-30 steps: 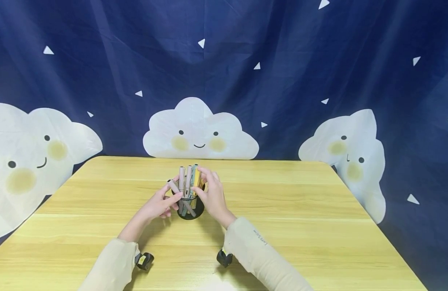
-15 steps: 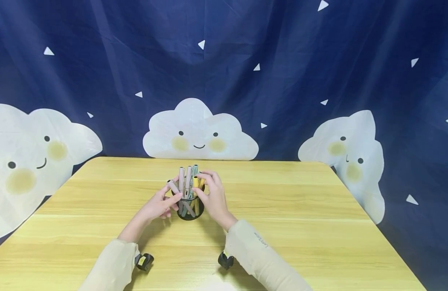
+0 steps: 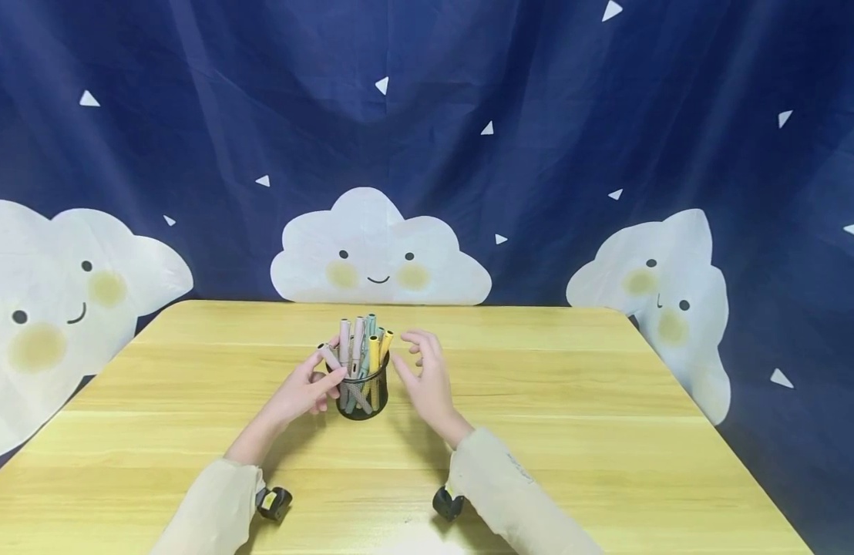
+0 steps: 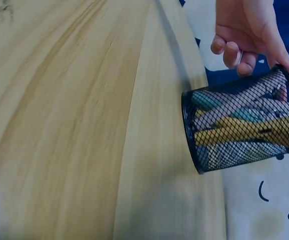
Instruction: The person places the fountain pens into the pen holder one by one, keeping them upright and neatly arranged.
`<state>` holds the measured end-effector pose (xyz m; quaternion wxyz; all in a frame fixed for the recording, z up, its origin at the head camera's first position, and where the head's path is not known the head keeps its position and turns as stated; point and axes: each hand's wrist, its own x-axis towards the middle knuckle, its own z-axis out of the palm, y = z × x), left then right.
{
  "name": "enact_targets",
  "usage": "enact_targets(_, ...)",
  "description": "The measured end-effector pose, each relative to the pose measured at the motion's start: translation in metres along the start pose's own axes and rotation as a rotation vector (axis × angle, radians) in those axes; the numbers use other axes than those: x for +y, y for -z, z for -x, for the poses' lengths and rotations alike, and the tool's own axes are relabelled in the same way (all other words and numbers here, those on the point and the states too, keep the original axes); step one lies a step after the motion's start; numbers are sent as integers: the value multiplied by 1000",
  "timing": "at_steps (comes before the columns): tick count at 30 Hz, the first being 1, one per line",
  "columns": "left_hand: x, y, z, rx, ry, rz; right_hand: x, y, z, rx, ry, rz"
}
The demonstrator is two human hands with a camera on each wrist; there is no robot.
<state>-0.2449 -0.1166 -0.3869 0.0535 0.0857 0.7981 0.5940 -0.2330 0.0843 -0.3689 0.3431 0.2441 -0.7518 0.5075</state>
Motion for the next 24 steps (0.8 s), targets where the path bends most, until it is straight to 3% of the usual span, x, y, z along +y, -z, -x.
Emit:
enact_targets(2,-1,0,0,12,-19,6,-4,5,0,2,-5,6)
enact_targets(10,2,-4,2,72,-67,-45,33,14,11,-7,-34,42)
enact_targets(19,7,-8,15,200,-93,-267,33,29,21,-49,-112,105)
enact_targets(24,8,-12,28,189,-71,-474,30,42,29,-110,-188,124)
